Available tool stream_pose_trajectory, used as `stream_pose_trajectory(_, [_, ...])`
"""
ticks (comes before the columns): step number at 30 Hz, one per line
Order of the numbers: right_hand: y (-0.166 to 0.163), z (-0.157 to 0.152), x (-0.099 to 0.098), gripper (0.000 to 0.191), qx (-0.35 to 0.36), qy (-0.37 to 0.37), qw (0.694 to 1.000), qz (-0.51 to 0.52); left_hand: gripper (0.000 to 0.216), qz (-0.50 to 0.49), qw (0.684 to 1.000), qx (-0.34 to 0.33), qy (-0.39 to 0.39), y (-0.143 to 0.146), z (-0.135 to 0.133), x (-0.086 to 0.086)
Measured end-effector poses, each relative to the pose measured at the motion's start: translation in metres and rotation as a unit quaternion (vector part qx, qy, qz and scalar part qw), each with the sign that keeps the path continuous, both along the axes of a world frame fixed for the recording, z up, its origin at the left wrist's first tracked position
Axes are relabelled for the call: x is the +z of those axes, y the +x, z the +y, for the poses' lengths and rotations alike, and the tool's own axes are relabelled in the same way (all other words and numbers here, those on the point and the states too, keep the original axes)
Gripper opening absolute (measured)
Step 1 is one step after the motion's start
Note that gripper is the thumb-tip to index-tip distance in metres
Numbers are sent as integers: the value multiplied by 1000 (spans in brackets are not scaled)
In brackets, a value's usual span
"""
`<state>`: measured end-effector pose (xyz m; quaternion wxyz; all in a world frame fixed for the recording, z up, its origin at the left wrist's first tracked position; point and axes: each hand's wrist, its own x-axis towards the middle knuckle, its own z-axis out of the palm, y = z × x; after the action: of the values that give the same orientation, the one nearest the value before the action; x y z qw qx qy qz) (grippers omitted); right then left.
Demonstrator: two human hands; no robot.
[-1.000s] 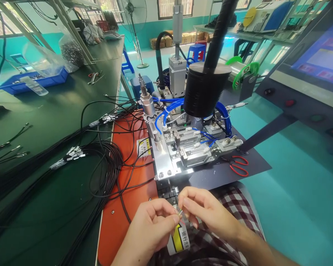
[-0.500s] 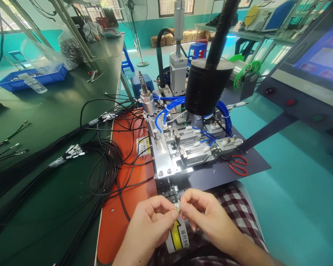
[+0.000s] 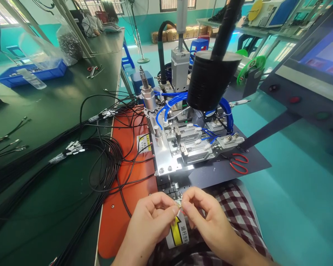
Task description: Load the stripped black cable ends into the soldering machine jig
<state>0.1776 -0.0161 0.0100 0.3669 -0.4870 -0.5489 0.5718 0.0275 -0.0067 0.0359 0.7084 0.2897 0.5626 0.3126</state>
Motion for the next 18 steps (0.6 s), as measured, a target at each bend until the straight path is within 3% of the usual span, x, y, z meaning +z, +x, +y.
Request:
stream_pose_trajectory(3, [4, 2, 0, 19, 6, 76, 996, -51, 31, -3, 1000, -7, 13, -1, -2, -6])
stream_pose_trajectory(6, [10, 4, -3, 12, 25, 204, 971, -120, 32, 8, 1000, -18, 15, -3, -4, -11])
stream_pose_trajectory(10, [17, 7, -6, 12, 49, 387, 892, -230, 33, 16, 1000, -20, 10, -4, -5, -10])
stream_pose_trajectory(13, [19, 9, -7, 12, 51, 473, 844, -249, 34, 13, 1000, -16, 3, -3, -4, -5])
stream_pose_trajectory(15, [18, 8, -6, 10, 42, 470, 854, -220, 33, 12, 1000, -15, -1, -3, -3, -2])
stream_pose_trajectory(18, [12, 6, -2, 9, 9, 349, 927, -134, 34, 4, 1000, -15, 2, -2, -2, 1])
